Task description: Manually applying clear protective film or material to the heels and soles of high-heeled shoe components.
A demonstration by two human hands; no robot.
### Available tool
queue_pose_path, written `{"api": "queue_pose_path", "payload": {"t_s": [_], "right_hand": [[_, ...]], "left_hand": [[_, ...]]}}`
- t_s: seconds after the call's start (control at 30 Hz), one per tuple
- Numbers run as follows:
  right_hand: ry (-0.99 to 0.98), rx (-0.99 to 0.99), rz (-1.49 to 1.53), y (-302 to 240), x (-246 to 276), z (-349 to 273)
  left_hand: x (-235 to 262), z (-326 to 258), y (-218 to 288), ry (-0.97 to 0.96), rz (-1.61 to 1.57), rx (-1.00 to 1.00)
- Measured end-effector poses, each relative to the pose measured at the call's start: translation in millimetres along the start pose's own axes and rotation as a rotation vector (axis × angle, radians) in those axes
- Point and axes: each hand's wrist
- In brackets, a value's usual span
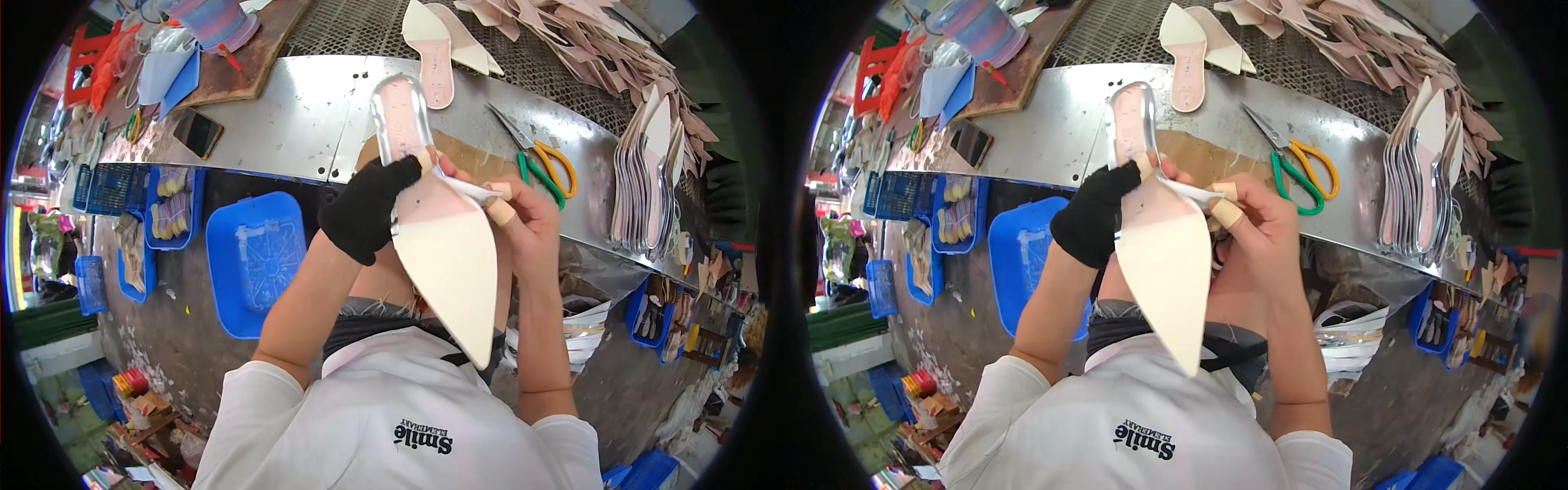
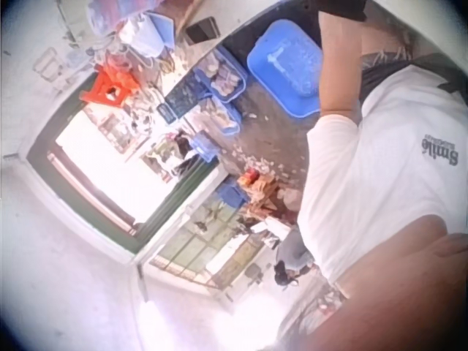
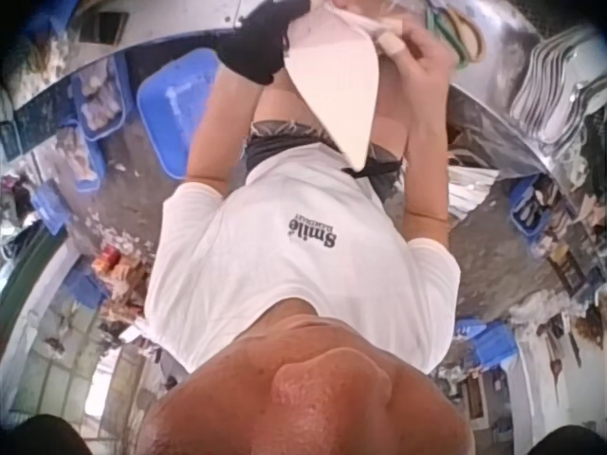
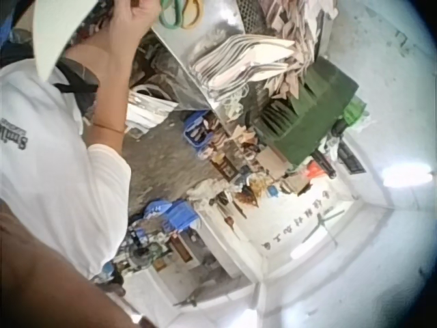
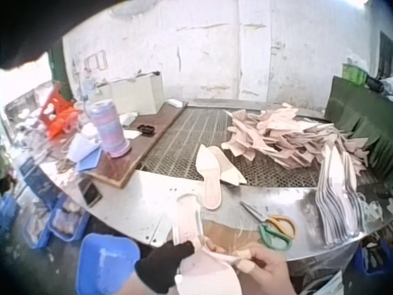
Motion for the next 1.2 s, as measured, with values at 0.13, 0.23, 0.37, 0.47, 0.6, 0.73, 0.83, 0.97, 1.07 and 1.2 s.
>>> {"api": "queue_pose_path", "payload": {"t_s": [0.13, 0.23, 0.37, 0.47, 0.6, 0.73, 0.83, 0.97, 1.07, 1.2], "right_hand": [[0.289, -0.274, 0.521, 10, -13, -16], [0.3, -0.227, 0.51, 1, -15, -26], [0.267, -0.099, 0.256, -8, -20, -36], [0.222, 0.014, -0.062, -23, -25, -38], [-0.035, 0.184, -0.463, -42, -24, -29], [-0.223, 0.255, -0.363, -46, -5, -41], [0.158, -0.007, -0.042, -36, -8, -41], [-0.032, -0.348, 0.112, -29, -5, -21], [-0.032, -0.299, -0.203, -23, -18, -17], [0.133, -0.108, -0.53, -2, -33, -19]], "left_hand": [[1, 3, -11, 0.095, -0.033, -0.025], [3, 1, -16, 0.121, 0.018, 0.01], [-9, -1, -13, 0.126, 0.034, -0.047], [-10, -6, -9, 0.141, 0.102, -0.051], [-2, -10, -4, 0.15, 0.148, -0.061], [-13, -14, 3, 0.155, 0.241, -0.165], [-12, -17, 3, 0.062, 0.298, -0.231], [-24, -17, -5, 0.123, 0.478, -0.217], [-32, -18, -8, 0.255, 0.565, -0.207], [-28, -16, -9, 0.381, 0.724, -0.263]]}}
Point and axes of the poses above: each hand's wrist, its own z-axis towards the middle knuckle, its own x-axis out of the back of the hand, y = z × x, and after that the axes turned 10 degrees about z, right-handed
